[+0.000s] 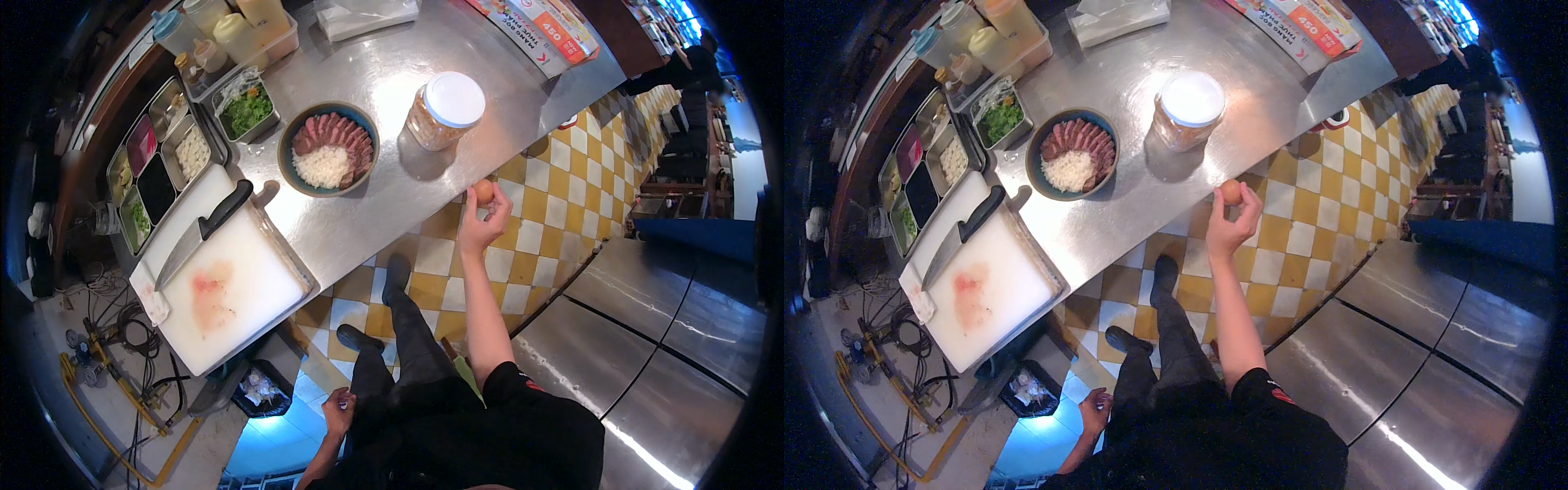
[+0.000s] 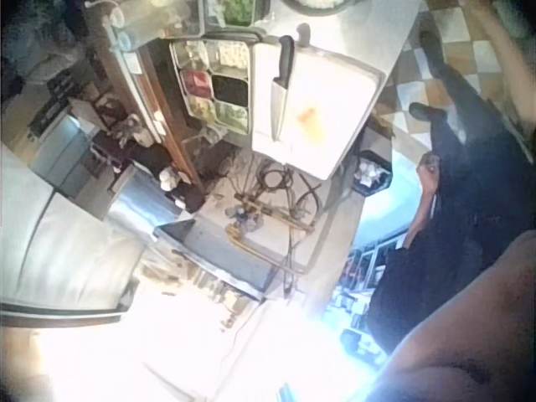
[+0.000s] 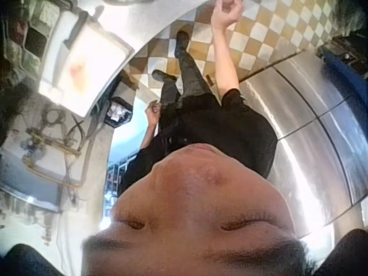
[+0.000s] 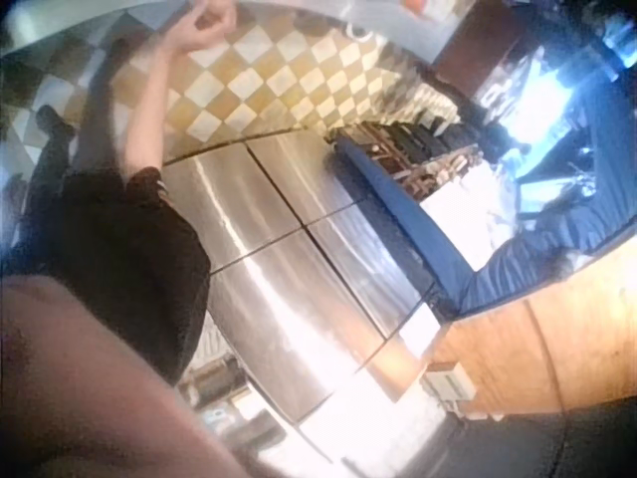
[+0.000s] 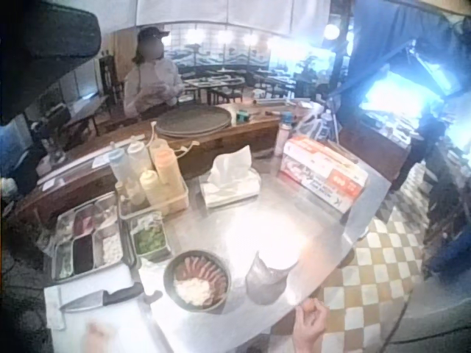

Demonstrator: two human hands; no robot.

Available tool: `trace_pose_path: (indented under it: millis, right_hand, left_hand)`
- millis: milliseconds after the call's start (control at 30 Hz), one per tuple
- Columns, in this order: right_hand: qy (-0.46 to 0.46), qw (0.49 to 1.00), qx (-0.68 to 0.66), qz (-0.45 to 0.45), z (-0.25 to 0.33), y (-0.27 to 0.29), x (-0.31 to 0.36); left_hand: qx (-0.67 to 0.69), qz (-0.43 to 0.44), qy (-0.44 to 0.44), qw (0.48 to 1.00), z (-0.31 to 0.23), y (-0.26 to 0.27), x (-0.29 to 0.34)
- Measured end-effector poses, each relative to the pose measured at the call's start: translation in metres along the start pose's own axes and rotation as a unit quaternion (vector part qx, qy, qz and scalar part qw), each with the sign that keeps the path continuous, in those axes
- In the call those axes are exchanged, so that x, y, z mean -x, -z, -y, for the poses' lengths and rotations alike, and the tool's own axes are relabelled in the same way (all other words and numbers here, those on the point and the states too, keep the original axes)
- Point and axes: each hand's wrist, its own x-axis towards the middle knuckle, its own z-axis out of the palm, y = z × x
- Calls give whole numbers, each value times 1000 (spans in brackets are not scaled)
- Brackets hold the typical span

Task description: The person assembles a rice bowl by layering rice, sliced meat, a raw egg yolk, lettuce, shredded vegetables, and a sauce. The person retrieves ingredients from containers and a refrigerator, cracks an egg, and arranges toppings in a bowl on a stainless steel counter.

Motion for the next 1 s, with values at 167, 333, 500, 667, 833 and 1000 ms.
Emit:
trace_pose_path:
  millis: [167,333,500,667,833,1000]
  right_hand:
    - [10,1000,-17,-3,-6,3,-2]
    - [8,999,-35,23,-18,-4,1]
    - [6,999,-8,49,-17,-4,0]
    - [-23,999,-31,24,-16,-3,2]
    - [-66,994,-64,52,-22,0,7]
    - [-76,990,-93,74,-29,-3,5]
  left_hand:
    - [11,-23,2,1000,18,-10,6]
    - [53,-27,16,998,19,-17,13]
    - [19,-32,22,999,15,-11,12]
    - [19,-38,4,999,10,-7,2]
    - [-70,-25,-43,996,27,-6,1]
    - [23,-17,-15,999,-2,-5,-3]
